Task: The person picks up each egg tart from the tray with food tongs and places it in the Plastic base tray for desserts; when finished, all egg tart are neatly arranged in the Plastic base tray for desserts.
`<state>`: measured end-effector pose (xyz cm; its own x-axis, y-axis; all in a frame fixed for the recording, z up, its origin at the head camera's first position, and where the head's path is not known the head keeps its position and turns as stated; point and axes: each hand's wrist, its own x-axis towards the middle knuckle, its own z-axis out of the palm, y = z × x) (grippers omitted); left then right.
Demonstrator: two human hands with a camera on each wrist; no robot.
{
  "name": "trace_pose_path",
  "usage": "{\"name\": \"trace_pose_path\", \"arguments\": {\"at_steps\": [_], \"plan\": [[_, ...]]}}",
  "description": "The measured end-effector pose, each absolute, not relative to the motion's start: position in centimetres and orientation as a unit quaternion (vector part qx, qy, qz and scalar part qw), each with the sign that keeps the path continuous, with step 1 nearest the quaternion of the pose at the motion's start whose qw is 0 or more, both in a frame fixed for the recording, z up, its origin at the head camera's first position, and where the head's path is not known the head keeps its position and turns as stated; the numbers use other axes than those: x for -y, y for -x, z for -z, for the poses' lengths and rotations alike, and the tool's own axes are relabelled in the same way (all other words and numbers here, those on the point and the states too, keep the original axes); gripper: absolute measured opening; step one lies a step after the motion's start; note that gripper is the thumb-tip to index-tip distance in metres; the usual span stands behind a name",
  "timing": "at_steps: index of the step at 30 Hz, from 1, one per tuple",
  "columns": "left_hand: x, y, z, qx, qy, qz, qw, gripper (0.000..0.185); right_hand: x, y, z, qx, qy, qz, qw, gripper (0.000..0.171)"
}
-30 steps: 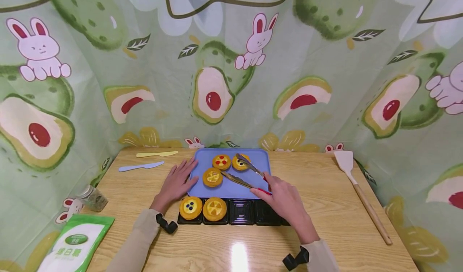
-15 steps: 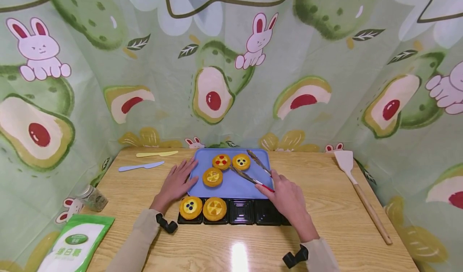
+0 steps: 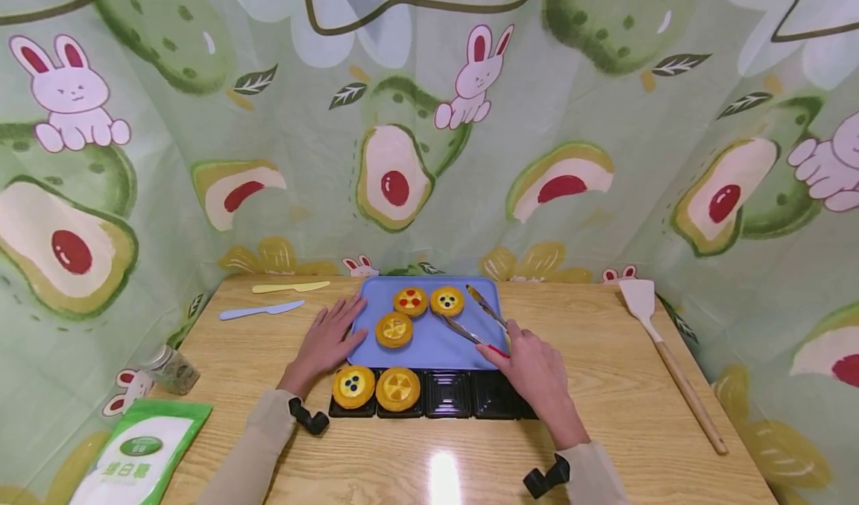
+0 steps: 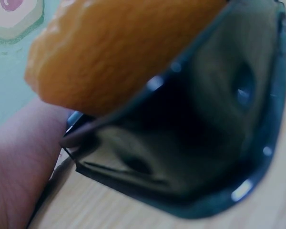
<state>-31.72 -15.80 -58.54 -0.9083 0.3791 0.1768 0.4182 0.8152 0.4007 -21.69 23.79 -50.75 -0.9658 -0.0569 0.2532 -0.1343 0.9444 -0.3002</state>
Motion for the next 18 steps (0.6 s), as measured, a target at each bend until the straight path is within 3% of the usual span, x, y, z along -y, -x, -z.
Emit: {"name": "trace_pose_path", "arguments": {"at_steps": [7, 14, 18], "plan": [[15.9, 31.7, 58.8, 0.951, 0.214, 0.216, 0.05, 0.068, -23.7, 21.8, 51.5, 0.983, -0.04, -0.139, 0.114, 0.067], [15.9, 31.8, 59.1, 0.951, 0.21, 0.22, 0.048, 0.068, -23.0, 23.0, 51.9, 0.986, -0.056, -0.118, 0.104, 0.08], [15.9, 32.1, 59.4, 0.951, 0.213, 0.22, 0.053, 0.068, -22.8, 23.9, 52.0, 0.988, -0.05, -0.116, 0.094, 0.077]]}}
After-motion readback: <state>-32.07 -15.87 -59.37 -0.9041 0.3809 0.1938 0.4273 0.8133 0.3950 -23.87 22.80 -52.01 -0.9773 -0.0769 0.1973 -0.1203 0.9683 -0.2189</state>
